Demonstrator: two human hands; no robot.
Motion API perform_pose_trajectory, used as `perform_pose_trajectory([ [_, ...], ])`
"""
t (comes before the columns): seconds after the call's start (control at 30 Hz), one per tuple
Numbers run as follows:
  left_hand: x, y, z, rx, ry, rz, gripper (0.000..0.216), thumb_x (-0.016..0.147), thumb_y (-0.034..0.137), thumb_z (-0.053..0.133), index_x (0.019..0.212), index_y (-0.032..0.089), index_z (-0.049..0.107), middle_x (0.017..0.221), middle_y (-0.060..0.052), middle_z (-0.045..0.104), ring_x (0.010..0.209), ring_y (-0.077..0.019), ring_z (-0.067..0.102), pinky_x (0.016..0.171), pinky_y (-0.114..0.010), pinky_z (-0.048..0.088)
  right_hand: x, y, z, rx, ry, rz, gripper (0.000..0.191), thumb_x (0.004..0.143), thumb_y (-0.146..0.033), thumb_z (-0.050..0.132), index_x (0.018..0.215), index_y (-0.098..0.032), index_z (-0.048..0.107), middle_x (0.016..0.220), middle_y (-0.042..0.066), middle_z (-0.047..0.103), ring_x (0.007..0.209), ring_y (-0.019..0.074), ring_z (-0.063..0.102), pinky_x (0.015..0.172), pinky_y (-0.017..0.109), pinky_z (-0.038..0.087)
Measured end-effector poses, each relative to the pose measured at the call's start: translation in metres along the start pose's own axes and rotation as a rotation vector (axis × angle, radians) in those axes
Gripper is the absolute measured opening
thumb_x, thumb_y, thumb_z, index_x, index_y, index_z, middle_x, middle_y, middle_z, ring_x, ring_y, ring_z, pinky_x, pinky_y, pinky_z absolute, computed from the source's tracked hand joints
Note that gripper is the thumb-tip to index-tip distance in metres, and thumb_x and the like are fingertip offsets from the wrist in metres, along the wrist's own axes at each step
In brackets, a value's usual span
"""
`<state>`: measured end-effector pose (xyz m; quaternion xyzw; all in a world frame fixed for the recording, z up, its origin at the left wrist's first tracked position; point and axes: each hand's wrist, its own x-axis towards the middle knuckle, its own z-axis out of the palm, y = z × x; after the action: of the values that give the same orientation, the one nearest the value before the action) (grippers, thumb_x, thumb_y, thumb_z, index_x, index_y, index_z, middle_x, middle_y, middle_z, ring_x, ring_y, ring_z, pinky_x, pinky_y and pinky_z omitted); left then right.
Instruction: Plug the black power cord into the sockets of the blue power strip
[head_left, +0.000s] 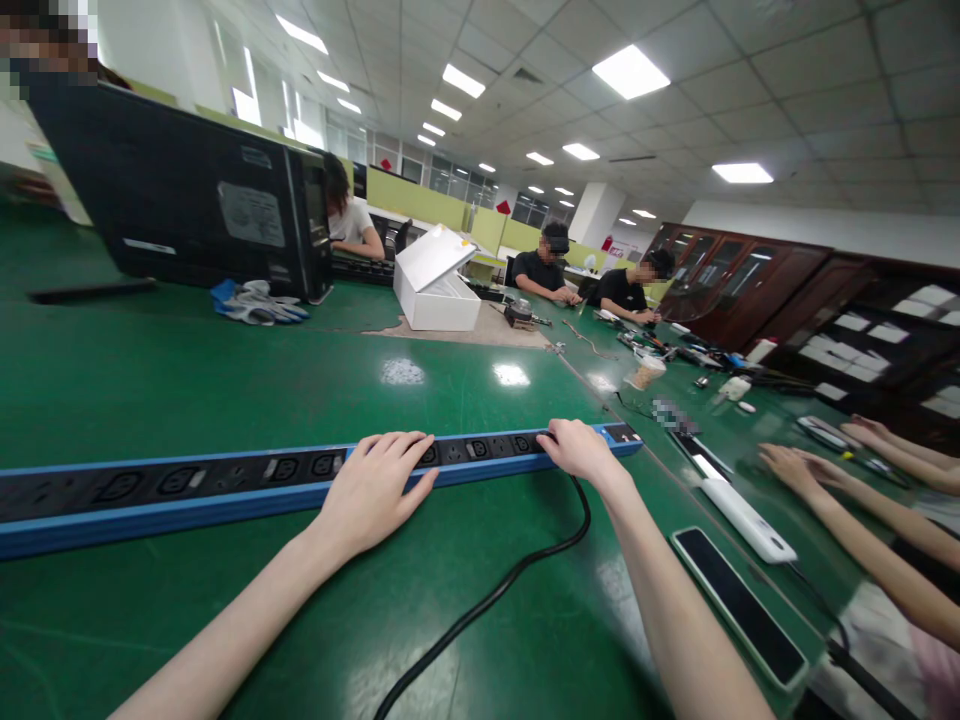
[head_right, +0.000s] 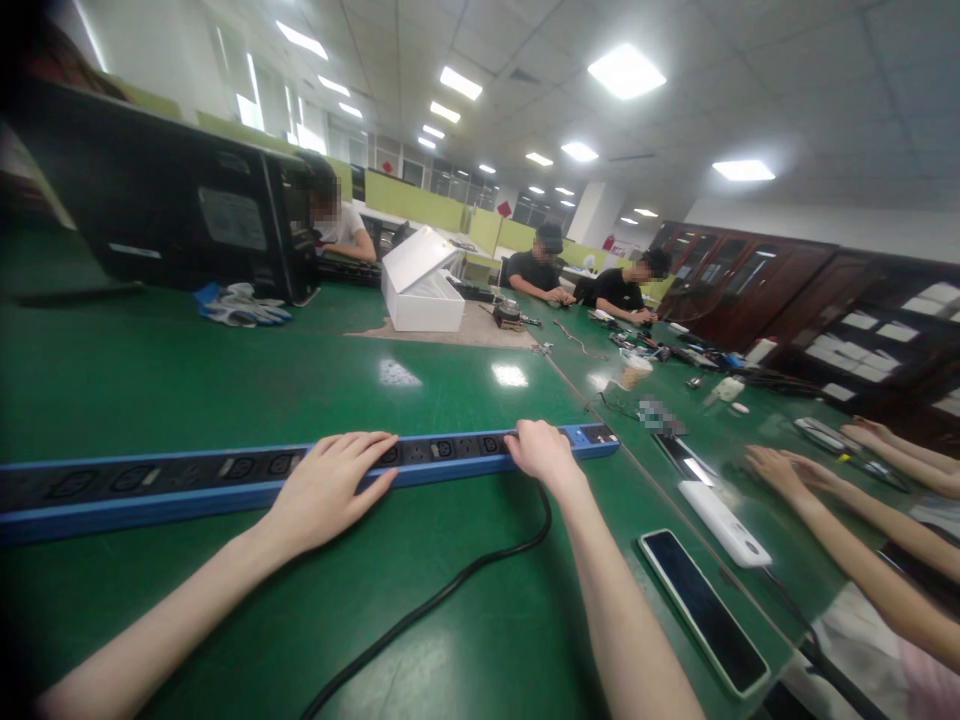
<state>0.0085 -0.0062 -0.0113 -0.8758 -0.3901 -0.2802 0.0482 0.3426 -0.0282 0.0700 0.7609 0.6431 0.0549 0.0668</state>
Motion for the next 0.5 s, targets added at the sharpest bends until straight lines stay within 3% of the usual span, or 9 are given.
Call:
perform_pose_trajectory([
  [0.17,-0.0008,-0.0001,-0.0001,-0.008,0.007,-0.002,0.049,0.099,0.049,0.044,0.139,0.025,0.059,0.137,-0.010,0.063,0.126,-0.0286,0.056,0.108,-0.048,0.039,-0.0004,-0.0014,0.0007,-0.003,-0.054,0.007,0.042,0.099,-0.052,0.047,0.097,-0.017,0.071,0.105,0.016,0.073,0.101,0.0264,0.069,0.083,0.031,0.048],
  [0.33,-0.0011,-0.0001,0.0003,-0.019,0.023,-0.001,0.049,0.099,0.049,0.044,0.139,0.025,0.059,0.137,-0.009,0.063,0.126,-0.0283,0.056,0.108,-0.047,0.040,-0.0057,-0.0034,0.0054,0.011,0.061,0.035,0.045,0.101,-0.052,0.040,0.106,-0.018,0.069,0.107,0.016,0.072,0.102,0.0268,0.069,0.085,0.034,0.048],
  [0.5,-0.0014,-0.0004,0.0018,-0.019,0.029,0.005,0.049,0.098,0.049,0.044,0.139,0.024,0.059,0.137,-0.010,0.063,0.126,-0.0289,0.056,0.108,-0.048,0.039,-0.0034,-0.0033,0.0041,0.011,-0.026,0.023,0.042,0.099,-0.052,0.044,0.097,-0.019,0.070,0.103,0.016,0.073,0.099,0.0276,0.069,0.082,0.033,0.048],
])
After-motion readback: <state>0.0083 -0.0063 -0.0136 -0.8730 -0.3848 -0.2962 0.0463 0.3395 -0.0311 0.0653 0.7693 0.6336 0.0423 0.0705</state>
